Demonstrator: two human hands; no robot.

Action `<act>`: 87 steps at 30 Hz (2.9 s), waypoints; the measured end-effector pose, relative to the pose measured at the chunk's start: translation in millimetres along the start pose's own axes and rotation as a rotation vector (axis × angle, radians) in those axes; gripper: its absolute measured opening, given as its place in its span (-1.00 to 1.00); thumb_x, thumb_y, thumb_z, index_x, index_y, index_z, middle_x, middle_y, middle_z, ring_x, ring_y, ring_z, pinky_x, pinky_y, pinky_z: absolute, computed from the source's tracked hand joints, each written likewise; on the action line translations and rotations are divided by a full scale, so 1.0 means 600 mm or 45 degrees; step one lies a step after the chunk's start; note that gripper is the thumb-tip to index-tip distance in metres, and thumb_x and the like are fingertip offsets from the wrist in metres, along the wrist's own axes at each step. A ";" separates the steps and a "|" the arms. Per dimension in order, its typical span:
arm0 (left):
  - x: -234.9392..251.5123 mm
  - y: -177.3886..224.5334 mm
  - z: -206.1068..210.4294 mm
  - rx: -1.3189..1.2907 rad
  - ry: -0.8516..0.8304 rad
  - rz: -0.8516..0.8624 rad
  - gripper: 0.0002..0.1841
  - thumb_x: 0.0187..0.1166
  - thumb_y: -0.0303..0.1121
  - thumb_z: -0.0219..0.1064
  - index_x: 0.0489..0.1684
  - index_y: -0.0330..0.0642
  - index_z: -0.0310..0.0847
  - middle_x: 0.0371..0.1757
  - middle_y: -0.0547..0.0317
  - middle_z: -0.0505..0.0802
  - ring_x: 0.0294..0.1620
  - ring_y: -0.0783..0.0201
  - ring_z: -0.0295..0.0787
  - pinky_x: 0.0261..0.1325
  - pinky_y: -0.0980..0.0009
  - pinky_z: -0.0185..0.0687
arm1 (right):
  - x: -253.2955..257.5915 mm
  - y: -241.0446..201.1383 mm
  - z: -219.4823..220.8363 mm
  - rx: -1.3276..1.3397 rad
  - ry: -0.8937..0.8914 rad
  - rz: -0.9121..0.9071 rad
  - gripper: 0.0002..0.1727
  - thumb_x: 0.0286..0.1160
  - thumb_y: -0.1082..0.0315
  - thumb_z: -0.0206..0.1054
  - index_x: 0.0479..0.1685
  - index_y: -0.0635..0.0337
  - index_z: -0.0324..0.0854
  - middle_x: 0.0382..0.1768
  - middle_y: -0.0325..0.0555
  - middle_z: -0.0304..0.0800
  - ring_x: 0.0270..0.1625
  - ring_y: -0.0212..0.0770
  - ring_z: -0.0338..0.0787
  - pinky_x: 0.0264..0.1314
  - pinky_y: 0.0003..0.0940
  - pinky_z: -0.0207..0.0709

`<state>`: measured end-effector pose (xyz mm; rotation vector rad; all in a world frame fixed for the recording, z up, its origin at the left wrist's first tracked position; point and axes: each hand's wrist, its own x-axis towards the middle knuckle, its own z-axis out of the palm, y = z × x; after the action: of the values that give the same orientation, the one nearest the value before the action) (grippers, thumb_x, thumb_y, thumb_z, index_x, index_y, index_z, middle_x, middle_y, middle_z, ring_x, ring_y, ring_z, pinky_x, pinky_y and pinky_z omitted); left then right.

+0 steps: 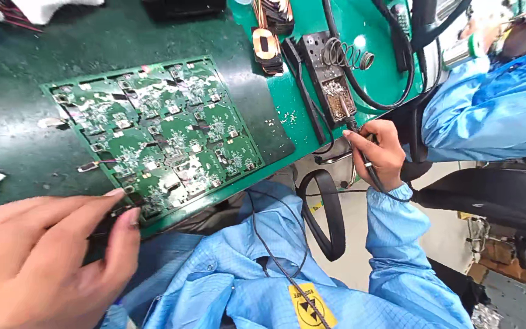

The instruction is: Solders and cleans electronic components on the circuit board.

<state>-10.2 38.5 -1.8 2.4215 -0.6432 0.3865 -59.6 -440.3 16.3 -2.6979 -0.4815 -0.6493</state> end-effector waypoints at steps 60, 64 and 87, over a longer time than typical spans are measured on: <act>-0.031 0.009 -0.053 -0.073 0.173 0.017 -0.70 0.70 -0.29 0.33 0.18 -0.26 0.82 0.31 -0.11 0.85 0.44 -0.10 0.69 0.52 -0.04 0.47 | 0.269 -0.330 0.053 0.400 -0.544 -0.282 -0.70 0.65 0.49 0.20 0.08 0.17 0.87 0.00 0.07 0.79 0.03 -0.13 0.77 0.10 -0.27 0.65; 0.008 0.011 -0.035 -0.016 -0.123 0.054 -0.53 0.66 -0.12 0.37 0.40 -0.25 0.68 0.58 -0.09 0.69 0.71 -0.15 0.43 0.70 -0.22 0.19 | 0.227 -0.352 0.108 0.210 -0.387 -0.305 -0.63 0.71 0.50 0.20 0.41 0.34 0.66 -0.01 0.22 0.81 0.03 0.07 0.82 0.11 -0.17 0.68; 0.011 -0.008 -0.012 0.010 -0.128 0.078 -0.49 0.67 -0.01 0.34 0.31 -0.28 0.73 0.53 -0.11 0.73 0.73 -0.17 0.43 0.81 -0.23 0.01 | 0.232 -0.331 0.195 0.181 -0.364 -0.999 -0.78 0.66 0.59 0.18 0.01 0.51 0.74 0.06 0.31 0.80 0.16 0.22 0.75 0.31 0.05 0.53</act>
<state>-3.0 43.9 3.9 2.4453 -0.7620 0.2940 23.1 -184.4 30.7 -2.4138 -1.6290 -0.3722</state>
